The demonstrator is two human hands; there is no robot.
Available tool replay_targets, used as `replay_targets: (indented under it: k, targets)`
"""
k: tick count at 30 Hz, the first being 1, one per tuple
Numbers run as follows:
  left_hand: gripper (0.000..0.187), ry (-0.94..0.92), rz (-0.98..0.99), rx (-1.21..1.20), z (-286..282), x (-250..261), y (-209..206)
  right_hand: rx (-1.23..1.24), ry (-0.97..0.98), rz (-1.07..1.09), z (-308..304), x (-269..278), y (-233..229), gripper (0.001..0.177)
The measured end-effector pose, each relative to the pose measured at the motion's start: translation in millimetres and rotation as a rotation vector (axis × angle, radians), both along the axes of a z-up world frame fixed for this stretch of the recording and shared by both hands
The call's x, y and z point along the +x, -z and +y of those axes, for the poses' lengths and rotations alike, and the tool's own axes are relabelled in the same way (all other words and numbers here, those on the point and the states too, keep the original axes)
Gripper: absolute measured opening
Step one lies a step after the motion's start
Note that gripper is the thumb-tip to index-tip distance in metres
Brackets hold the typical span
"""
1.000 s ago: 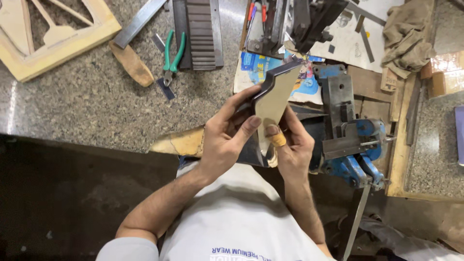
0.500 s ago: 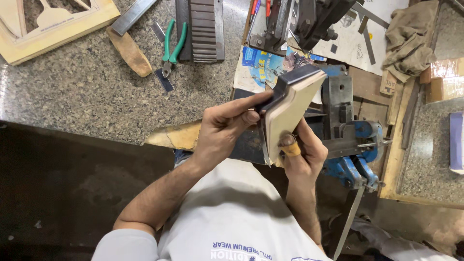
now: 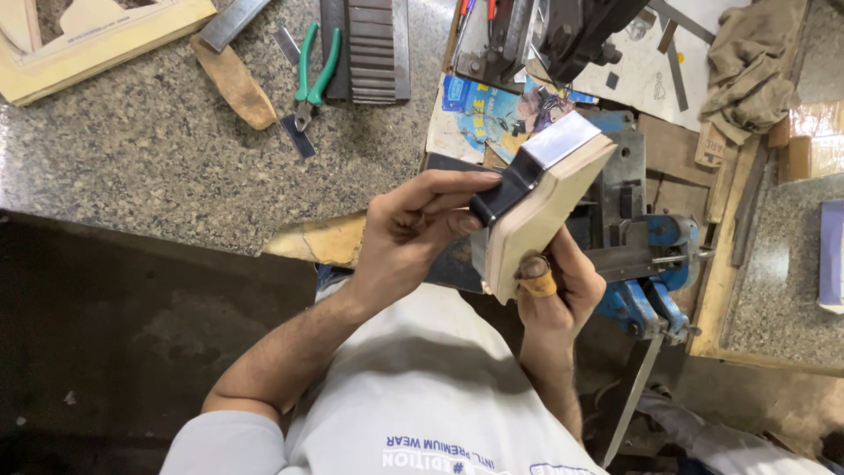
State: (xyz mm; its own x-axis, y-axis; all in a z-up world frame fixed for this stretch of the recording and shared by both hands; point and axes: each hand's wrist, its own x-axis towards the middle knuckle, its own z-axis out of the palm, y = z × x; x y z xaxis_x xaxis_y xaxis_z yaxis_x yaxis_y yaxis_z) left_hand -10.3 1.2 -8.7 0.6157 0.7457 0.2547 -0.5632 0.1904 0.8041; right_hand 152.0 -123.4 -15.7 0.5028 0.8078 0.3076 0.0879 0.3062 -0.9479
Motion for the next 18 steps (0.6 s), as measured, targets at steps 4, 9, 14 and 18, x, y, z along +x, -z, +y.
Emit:
replay_targets:
  k: [4,9,14,18]
  targets:
    - [0.038,-0.025,-0.007,0.013,-2,1,0,-0.024,0.038,-0.120,-3,1,-1,0.062]
    - [0.043,-0.020,0.019,0.106,-2,-3,0,-0.060,-0.015,-0.052,-8,-2,-7,0.061]
    - [0.041,-0.036,0.057,0.153,-3,-5,-7,-0.022,0.004,-0.090,-8,-1,-3,0.059]
    - [0.042,-0.025,0.108,0.162,-3,-8,-14,-0.057,0.035,-0.201,-9,4,-4,0.058]
